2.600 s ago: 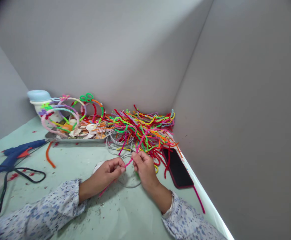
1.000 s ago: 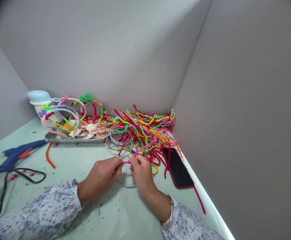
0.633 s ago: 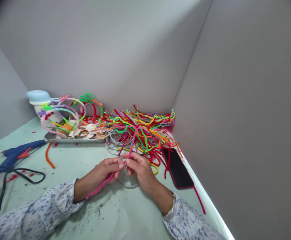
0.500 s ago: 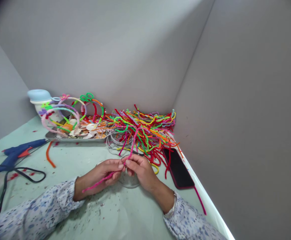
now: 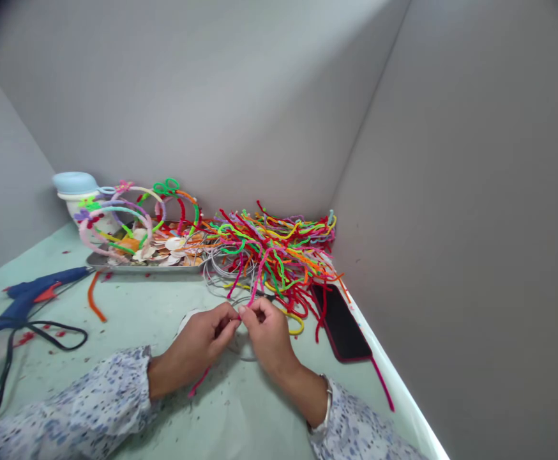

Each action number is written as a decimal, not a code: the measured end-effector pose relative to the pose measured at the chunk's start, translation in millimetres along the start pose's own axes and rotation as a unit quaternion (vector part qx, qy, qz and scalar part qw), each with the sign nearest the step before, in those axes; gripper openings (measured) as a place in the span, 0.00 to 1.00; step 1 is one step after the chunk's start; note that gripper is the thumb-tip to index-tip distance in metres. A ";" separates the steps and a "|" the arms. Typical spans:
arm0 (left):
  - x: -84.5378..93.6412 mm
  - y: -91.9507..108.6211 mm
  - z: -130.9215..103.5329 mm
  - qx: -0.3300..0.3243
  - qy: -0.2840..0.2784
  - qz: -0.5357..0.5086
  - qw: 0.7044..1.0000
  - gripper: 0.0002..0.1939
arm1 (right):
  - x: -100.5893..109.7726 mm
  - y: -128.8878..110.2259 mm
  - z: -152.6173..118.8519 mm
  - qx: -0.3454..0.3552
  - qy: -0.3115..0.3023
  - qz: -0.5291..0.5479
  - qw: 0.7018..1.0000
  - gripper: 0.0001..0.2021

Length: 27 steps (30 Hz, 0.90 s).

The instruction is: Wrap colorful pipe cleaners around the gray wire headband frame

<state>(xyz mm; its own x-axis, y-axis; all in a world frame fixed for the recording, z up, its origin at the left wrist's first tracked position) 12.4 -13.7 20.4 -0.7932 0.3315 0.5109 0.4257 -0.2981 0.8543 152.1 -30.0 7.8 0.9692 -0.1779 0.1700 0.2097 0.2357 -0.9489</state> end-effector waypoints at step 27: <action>4.3 -17.7 15.8 0.147 -0.080 -0.455 0.874 0.13 | -14.3 -1.9 -10.9 -0.037 -0.229 0.125 0.965 0.13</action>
<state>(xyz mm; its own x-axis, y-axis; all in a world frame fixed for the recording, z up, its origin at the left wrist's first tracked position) 8.3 7.2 9.0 -0.8006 0.4397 -0.4072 -0.2383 0.3899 0.8895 136.5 -38.3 4.3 0.9471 0.3205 0.0173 -0.0307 0.1442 -0.9891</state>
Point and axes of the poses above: each hand's wrist, its own z-axis towards the middle knuckle, its own x-axis out of the back of the hand, y = z × x, the point moved 3 cm from there along z, towards the middle knuckle, and after that the axes turned 6 degrees about x, right-handed, at the moved point
